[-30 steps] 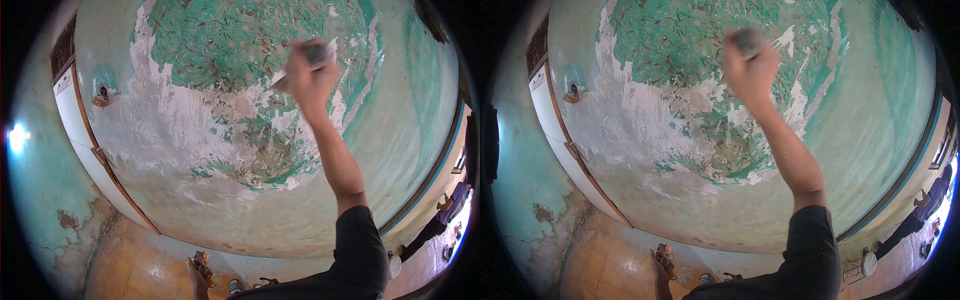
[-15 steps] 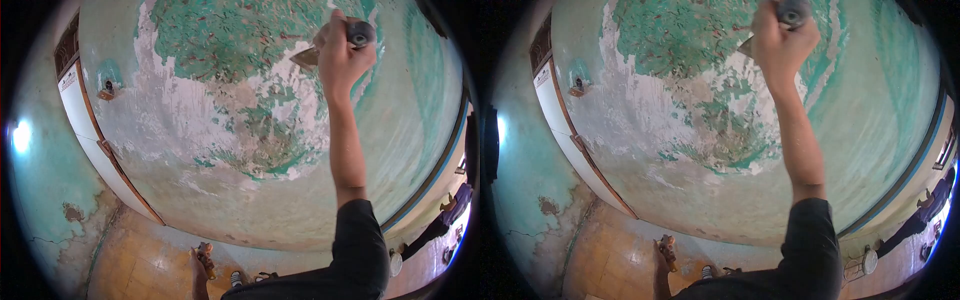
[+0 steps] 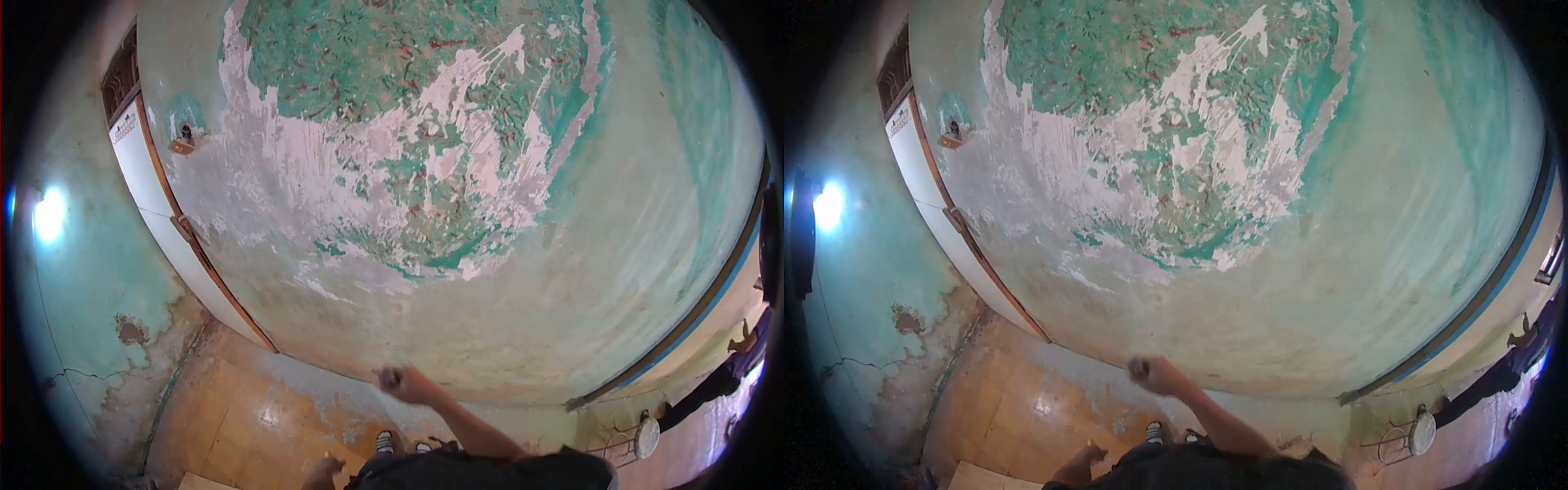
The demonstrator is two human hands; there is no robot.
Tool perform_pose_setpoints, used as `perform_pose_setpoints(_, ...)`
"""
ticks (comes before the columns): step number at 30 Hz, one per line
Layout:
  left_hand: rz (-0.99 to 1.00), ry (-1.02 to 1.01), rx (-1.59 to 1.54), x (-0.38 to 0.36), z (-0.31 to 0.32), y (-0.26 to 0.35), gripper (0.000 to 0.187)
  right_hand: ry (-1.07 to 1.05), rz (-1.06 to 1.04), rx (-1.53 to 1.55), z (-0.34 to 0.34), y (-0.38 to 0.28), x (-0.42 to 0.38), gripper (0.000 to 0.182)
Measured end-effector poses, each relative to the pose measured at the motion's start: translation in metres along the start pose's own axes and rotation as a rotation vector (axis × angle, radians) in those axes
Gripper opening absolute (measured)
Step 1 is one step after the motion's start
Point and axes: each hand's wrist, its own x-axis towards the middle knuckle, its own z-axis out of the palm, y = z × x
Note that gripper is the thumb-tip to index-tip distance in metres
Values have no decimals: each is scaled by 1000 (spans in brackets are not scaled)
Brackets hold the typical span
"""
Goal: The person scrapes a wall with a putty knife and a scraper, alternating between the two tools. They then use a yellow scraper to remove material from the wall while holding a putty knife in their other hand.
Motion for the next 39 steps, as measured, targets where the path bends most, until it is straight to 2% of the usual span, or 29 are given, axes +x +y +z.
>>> perform_pose_setpoints(1, -18, 290, 72, -75, 13, 15, 68, -113, 169, -77, -9, -1, -18, 45)
perform_pose_setpoints(2, -25, 283, 64, -88, 34, 16, 68, -230, 350, -149, -18, 1, -41, 46)
perform_pose_setpoints(4, 29, 242, -690, -99, 59, 12, 64, -233, 438, -133, -33, 23, -80, 48)
perform_pose_setpoints(8, 0, 261, -759, -98, 56, 13, 59, -296, 608, -414, -67, 63, -135, 50)
perform_pose_setpoints(9, -2, 265, -779, -96, 54, 12, 57, -299, 607, -404, -75, 66, -143, 50)
perform_pose_setpoints(11, -13, 262, -816, -83, 50, 8, 54, -126, 754, -326, -85, 70, -163, 50)
perform_pose_setpoints(12, -17, 261, -834, -75, 47, 6, 53, -132, 760, -316, -86, 74, -173, 50)
perform_pose_setpoints(14, 275, 277, -359, 5, 31, -13, 48, 79, 695, -338, -84, 81, -189, 49)
perform_pose_setpoints(16, 312, 470, -561, -23, -27, 25, 50, 125, 680, -358, -81, 74, -194, 48)
perform_pose_setpoints(18, 539, 480, -183, 0, -81, 38, 52, 154, 702, -324, -76, 56, -196, 49)
perform_pose_setpoints(20, 406, 478, -662, -34, -129, 89, 54, 200, 729, -308, -65, 43, -193, 48)
perform_pose_setpoints(22, 653, 689, -144, 6, -161, 104, 55, 253, 756, -300, -48, 50, -191, 47)
perform_pose_setpoints(23, 672, 680, -136, 4, -169, 116, 55, 377, 702, -162, -32, 71, -194, 45)
perform_pose_setpoints(24, 661, 621, -433, -1, -178, 137, 54, 502, 637, -24, -21, 83, -193, 43)
perform_pose_setpoints(25, 636, 548, -719, -9, -187, 153, 53, 529, 641, -28, -11, 85, -186, 43)
perform_pose_setpoints(26, 657, 536, -694, -7, -192, 158, 53, 588, 607, -57, 0, 84, -173, 40)
perform_pose_setpoints(27, 787, 561, -488, -7, -197, 158, 54, 650, 574, -86, 13, 82, -159, 37)
perform_pose_setpoints(28, 914, 578, -278, -5, -202, 156, 55, 690, 581, -87, 25, 73, -138, 37)
perform_pose_setpoints(29, 939, 560, -250, -12, -204, 149, 55, 676, 594, -128, 35, 60, -113, 34)
perform_pose_setpoints(30, 970, 438, -393, -14, -213, 130, 55, 698, 622, -176, 59, 48, -83, 30)
perform_pose_setpoints(31, 962, 329, -561, -18, -214, 116, 55, 753, 552, -70, 71, 47, -63, 27)
perform_pose_setpoints(32, 833, 307, -688, -11, -217, 99, 52, 805, 478, 34, 84, 47, -43, 25)
perform_pose_setpoints(33, 695, 286, -809, 5, -216, 71, 50, 828, 495, 151, 93, 38, -17, 24)
perform_pose_setpoints(34, 707, 264, -787, 62, -211, 10, 50, 847, 508, 268, 101, 28, 9, 23)
perform_pose_setpoints(35, 1300, 424, -381, 105, -220, -28, 21, 816, 423, 131, 109, 29, 30, 27)
perform_pose_setpoints(36, 636, 49, -758, 146, -221, -58, 19, 775, 337, -9, 113, 30, 50, 32)
perform_pose_setpoints(37, 554, 125, -696, 139, -227, -90, 18, 713, 350, -62, 111, 16, 72, 38)
perform_pose_setpoints(38, 248, 48, -1041, 118, -241, -112, 21, 648, 366, -109, 107, 1, 93, 44)
perform_pose_setpoints(39, 162, 134, -965, 104, -251, -139, 26, 657, 367, -128, 99, -2, 113, 43)
